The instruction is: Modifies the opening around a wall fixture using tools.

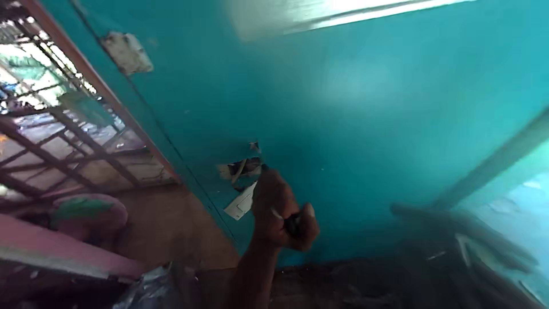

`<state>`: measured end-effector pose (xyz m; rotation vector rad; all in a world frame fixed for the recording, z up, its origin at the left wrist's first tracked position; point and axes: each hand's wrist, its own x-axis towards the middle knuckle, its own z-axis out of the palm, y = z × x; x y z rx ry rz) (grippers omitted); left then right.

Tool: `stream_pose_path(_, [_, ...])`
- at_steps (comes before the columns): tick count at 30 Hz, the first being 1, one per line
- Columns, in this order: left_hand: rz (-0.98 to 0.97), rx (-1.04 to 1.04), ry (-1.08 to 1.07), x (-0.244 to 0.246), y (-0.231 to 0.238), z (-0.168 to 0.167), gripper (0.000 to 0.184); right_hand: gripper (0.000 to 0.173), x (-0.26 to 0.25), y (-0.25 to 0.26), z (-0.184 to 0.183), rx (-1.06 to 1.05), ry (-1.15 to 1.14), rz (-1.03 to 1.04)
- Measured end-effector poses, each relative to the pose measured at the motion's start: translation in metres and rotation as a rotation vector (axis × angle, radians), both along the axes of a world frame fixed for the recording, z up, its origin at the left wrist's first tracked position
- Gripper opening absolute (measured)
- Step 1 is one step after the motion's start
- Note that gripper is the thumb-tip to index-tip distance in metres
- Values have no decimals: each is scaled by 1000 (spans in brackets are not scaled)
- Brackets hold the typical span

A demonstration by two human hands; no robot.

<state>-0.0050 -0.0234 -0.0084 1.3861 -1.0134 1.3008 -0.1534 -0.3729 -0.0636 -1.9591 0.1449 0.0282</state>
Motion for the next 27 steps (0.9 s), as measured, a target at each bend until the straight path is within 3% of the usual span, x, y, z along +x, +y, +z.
stream_pose_path(5, [125,16,-138,17,-17,12,33,41,111,18,151,-178,-447,335])
stream_pose_path(7, [134,46,-157,18,-20,12,35,28,144,30,188,-110,-547,593])
stream_pose_path(8, [144,85,-154,17,-19,14,36,22,139,69,203,-149,-605,369])
stream_pose_path(10, [143,176,-152,18,-18,23,37,21,140,109,239,-351,-589,304])
stream_pose_path(14, [135,295,-142,17,-11,31,37,31,165,127,241,-422,-687,398])
stream_pose_path(18, [116,267,-164,18,-10,32,40,45,181,136,203,-428,-619,433])
stream_pose_path(22, [169,376,-176,18,-16,14,39,50,205,132,195,-898,-390,469])
stream_pose_path(24, [208,451,-194,19,-17,-4,38,45,204,123,208,-821,-341,436])
stream_pose_path(27, [182,446,-217,20,-12,-9,36,34,181,131,218,-491,-556,355])
